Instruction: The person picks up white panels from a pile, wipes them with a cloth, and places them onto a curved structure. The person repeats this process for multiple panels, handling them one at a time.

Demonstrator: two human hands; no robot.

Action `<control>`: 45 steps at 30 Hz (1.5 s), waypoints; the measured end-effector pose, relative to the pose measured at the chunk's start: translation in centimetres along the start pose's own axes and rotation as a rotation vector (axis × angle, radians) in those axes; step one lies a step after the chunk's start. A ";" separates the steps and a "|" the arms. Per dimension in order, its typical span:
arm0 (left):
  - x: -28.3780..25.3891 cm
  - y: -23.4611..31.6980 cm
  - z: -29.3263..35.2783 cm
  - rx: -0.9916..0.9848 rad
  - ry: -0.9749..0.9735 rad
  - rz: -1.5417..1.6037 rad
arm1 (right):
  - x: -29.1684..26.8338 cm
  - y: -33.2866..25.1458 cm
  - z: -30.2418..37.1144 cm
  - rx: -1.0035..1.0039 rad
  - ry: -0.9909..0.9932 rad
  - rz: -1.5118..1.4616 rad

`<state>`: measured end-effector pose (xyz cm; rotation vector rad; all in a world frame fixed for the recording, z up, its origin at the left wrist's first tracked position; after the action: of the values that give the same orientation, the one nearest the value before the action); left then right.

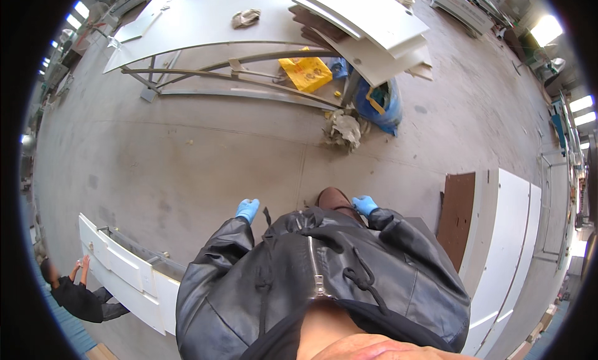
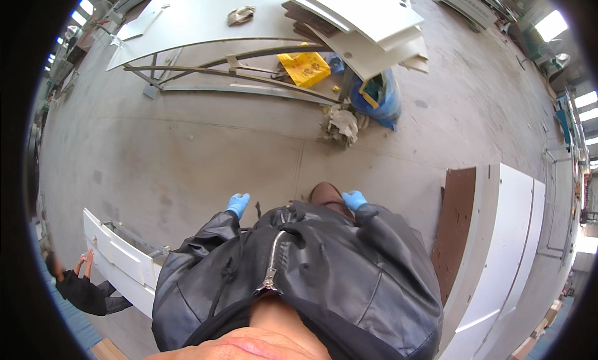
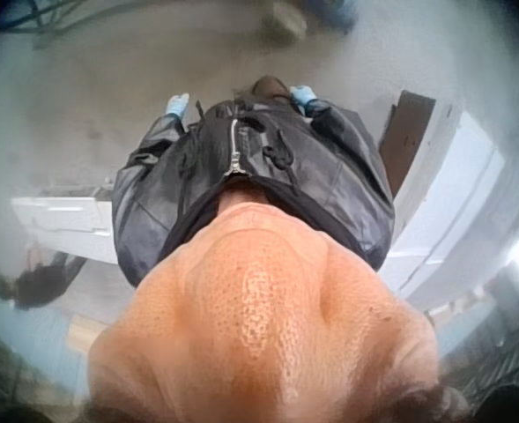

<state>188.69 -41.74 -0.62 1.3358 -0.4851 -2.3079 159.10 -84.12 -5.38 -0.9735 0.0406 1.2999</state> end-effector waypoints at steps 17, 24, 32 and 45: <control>-3.6 2.9 -10.3 -0.303 0.142 0.245 | 6.7 -27.3 -27.9 -0.257 -0.206 0.572; -4.7 -11.0 -14.4 -0.528 0.038 0.311 | 18.9 -43.9 -28.3 -0.312 -0.173 0.654; -19.0 -15.8 -18.0 -0.570 0.412 0.373 | 33.7 -55.3 -17.8 -0.376 -0.616 0.615; -18.2 -21.2 -18.5 -0.852 0.335 0.669 | 42.9 -64.3 -19.2 -0.484 -0.656 0.747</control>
<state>209.05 -15.82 -6.76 0.8947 0.1574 -1.4176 234.61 -59.00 -2.91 -0.9117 -0.4766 2.3483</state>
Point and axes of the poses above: each hand's wrist, its own z-axis away from the middle knuckle, its own x-axis out of the palm, y = z × x, the point moved 2 cm from there along -z, towards the middle knuckle, and after that the axes turned 11 degrees about y, right-handed, at the moved point
